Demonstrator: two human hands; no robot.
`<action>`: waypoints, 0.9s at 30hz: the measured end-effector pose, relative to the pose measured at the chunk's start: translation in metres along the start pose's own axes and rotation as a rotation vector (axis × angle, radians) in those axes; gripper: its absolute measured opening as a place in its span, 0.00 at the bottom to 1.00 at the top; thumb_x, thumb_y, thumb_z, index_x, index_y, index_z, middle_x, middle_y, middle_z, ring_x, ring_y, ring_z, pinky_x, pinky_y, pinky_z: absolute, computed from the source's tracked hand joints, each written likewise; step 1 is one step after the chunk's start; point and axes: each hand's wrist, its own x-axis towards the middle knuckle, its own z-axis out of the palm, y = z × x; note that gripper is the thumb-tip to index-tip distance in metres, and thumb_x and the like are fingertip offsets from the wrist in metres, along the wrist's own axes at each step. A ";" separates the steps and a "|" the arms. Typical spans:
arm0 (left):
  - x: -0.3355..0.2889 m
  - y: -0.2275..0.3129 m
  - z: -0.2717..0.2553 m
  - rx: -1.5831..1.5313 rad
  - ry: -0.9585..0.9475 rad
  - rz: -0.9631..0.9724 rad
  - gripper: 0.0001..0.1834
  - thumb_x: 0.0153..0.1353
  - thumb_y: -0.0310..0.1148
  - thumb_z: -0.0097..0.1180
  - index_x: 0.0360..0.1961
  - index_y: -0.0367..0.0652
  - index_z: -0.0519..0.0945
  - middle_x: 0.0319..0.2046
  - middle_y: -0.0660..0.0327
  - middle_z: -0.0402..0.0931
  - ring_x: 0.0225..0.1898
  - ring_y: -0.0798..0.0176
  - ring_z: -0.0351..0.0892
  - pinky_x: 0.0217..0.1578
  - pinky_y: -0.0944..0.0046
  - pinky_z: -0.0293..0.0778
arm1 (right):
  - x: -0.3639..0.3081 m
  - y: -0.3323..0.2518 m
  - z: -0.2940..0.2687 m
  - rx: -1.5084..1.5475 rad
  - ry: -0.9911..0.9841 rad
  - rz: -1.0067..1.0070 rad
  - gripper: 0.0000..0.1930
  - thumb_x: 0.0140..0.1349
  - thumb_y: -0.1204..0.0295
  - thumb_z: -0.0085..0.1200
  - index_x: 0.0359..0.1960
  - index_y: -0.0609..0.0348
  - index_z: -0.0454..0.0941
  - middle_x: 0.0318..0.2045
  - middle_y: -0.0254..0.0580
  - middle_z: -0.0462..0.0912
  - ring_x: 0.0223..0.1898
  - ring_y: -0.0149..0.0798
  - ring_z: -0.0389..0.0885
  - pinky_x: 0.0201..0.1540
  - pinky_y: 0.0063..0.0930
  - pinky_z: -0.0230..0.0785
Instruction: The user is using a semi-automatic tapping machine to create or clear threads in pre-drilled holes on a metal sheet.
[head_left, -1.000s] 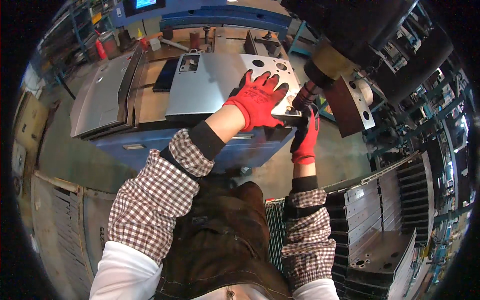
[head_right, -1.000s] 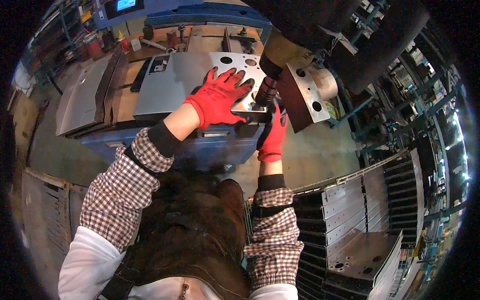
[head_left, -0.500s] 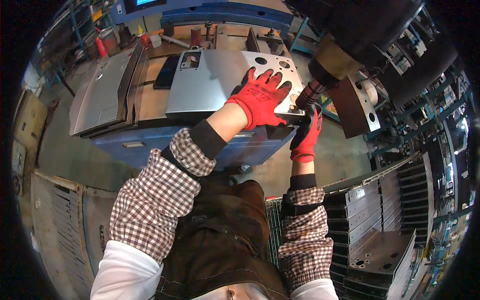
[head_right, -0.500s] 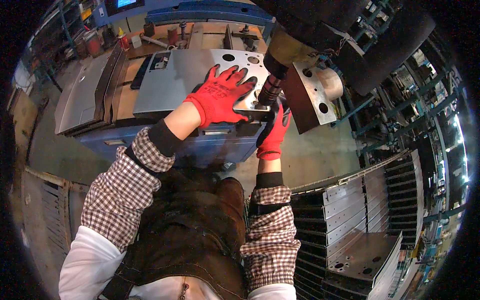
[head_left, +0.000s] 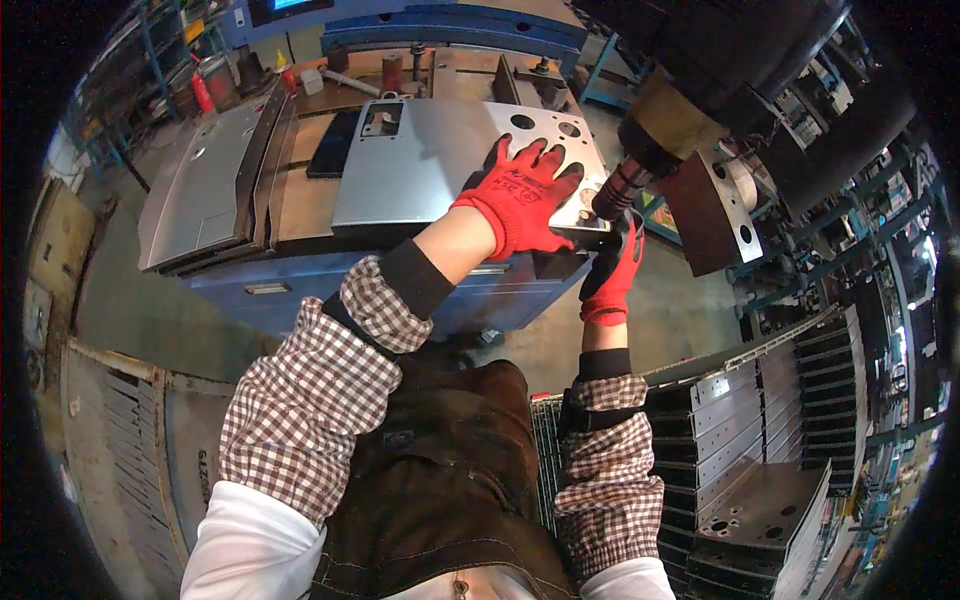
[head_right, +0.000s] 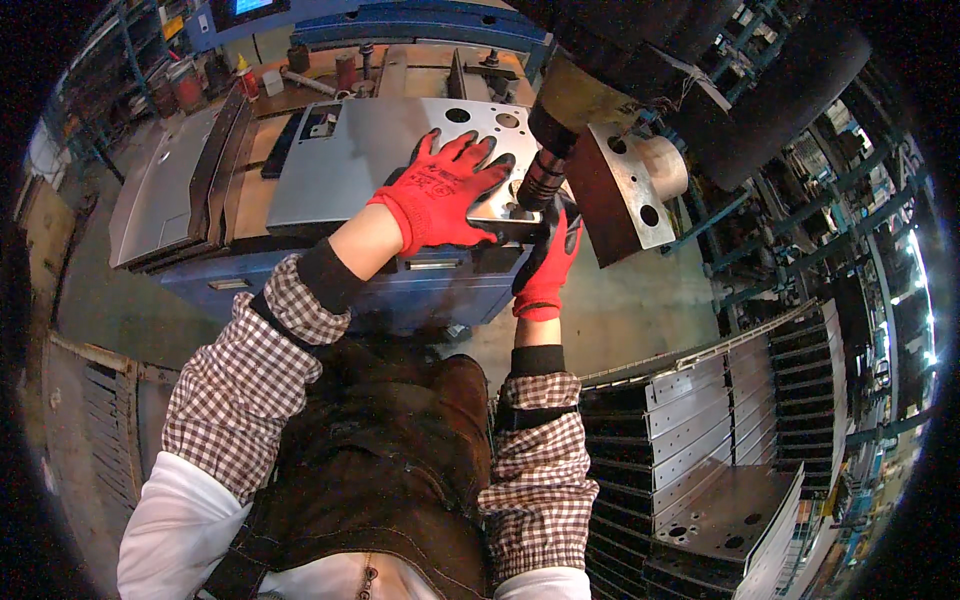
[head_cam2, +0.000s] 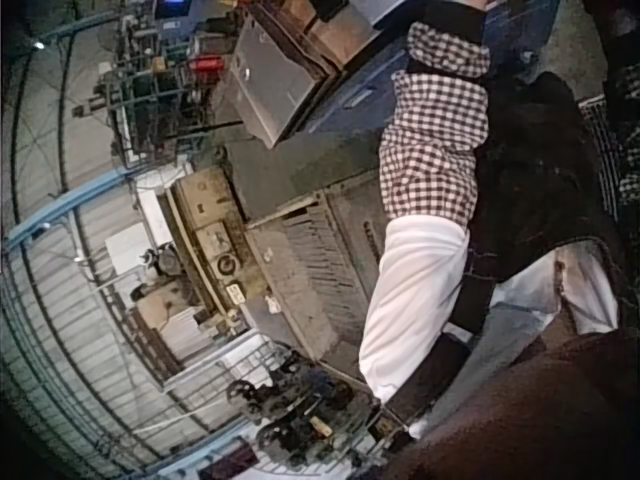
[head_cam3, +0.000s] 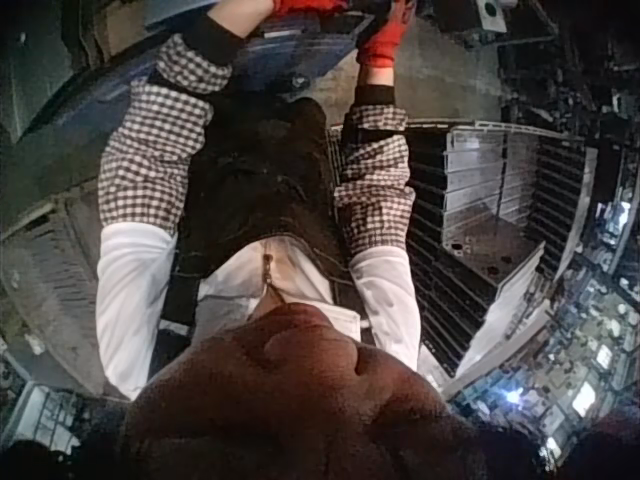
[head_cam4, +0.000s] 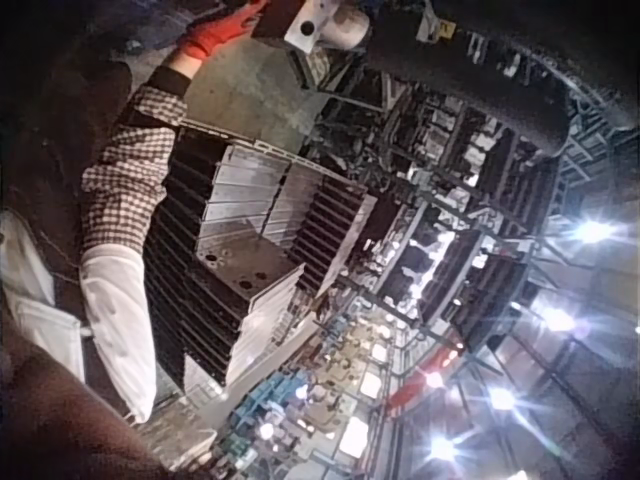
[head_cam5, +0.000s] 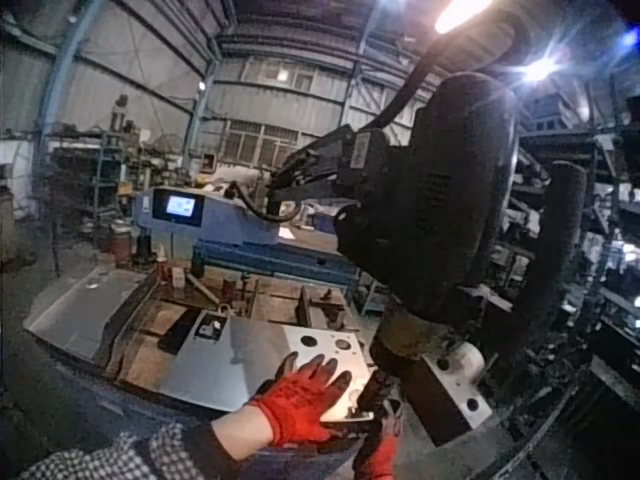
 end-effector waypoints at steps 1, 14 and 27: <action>0.001 0.001 0.000 0.002 0.000 -0.001 0.51 0.50 0.66 0.62 0.72 0.51 0.65 0.72 0.48 0.60 0.74 0.43 0.53 0.69 0.28 0.43 | 0.000 0.001 -0.002 -0.010 0.002 -0.009 0.16 0.74 0.62 0.46 0.54 0.58 0.75 0.51 0.40 0.77 0.52 0.36 0.77 0.56 0.36 0.68; 0.000 0.004 -0.006 0.014 -0.032 -0.009 0.51 0.50 0.66 0.62 0.72 0.51 0.65 0.72 0.47 0.58 0.75 0.43 0.52 0.69 0.28 0.44 | -0.002 -0.002 -0.004 -0.135 -0.034 -0.073 0.18 0.74 0.62 0.45 0.57 0.60 0.74 0.52 0.42 0.77 0.54 0.37 0.76 0.59 0.36 0.66; 0.000 0.006 0.002 0.003 0.013 -0.001 0.50 0.49 0.65 0.63 0.70 0.50 0.67 0.70 0.46 0.60 0.73 0.42 0.54 0.68 0.26 0.46 | 0.060 -0.080 -0.082 -0.005 0.165 0.000 0.21 0.72 0.63 0.46 0.59 0.64 0.75 0.50 0.39 0.82 0.50 0.35 0.80 0.56 0.34 0.71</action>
